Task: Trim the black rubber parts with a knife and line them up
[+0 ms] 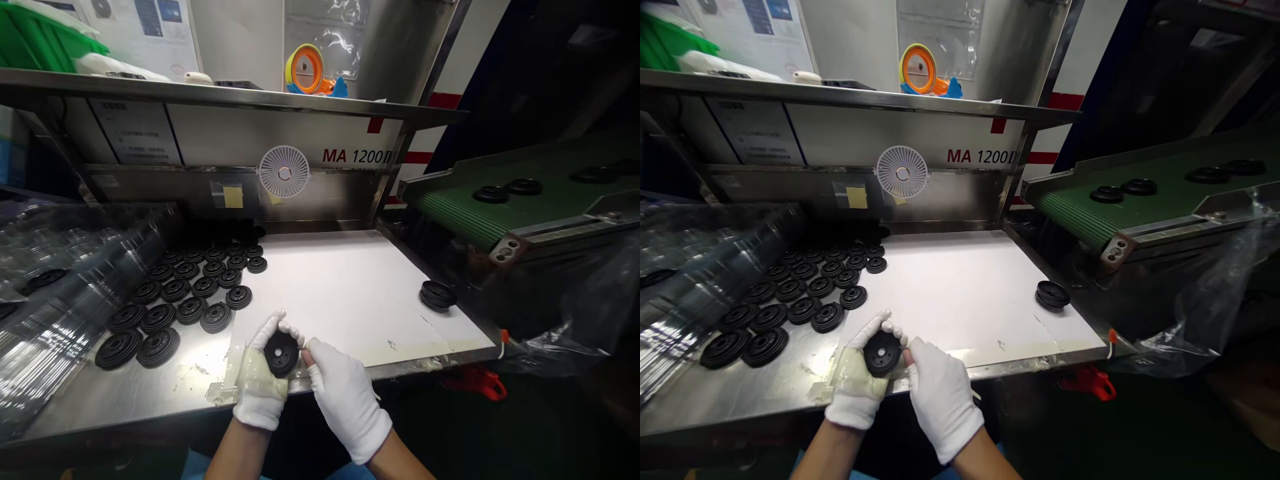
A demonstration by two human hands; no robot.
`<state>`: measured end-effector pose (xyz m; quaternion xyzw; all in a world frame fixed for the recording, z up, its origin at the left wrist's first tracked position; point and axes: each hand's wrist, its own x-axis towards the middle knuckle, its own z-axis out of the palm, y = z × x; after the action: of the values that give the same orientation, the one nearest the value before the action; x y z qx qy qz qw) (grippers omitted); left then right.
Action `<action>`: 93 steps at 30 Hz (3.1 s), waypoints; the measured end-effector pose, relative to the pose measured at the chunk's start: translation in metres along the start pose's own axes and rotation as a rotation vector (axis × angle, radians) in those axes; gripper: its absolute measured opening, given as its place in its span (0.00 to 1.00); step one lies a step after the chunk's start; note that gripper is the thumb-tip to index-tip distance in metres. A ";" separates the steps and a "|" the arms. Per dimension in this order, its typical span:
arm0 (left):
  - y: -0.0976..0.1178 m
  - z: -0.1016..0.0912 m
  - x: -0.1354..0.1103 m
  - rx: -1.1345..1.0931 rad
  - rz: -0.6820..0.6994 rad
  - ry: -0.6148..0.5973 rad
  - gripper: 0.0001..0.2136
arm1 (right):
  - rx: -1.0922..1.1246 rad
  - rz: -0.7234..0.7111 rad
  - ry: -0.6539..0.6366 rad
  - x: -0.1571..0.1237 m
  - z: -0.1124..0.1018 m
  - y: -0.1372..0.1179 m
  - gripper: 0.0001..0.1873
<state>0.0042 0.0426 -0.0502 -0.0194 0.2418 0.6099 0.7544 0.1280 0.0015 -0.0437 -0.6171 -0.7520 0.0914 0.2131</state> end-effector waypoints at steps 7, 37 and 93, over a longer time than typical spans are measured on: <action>-0.002 -0.003 0.003 0.032 0.016 0.025 0.08 | 0.002 0.012 -0.035 -0.012 0.008 -0.001 0.10; -0.002 0.002 0.007 -0.075 0.165 0.096 0.05 | 0.073 0.092 0.049 -0.015 0.027 -0.017 0.13; -0.034 0.047 -0.094 0.182 0.296 -0.172 0.12 | 0.129 0.032 0.350 -0.091 -0.035 -0.041 0.11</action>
<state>0.0381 -0.0369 0.0187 0.1368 0.2307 0.6891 0.6732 0.1205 -0.1001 -0.0154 -0.6204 -0.6861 0.0339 0.3785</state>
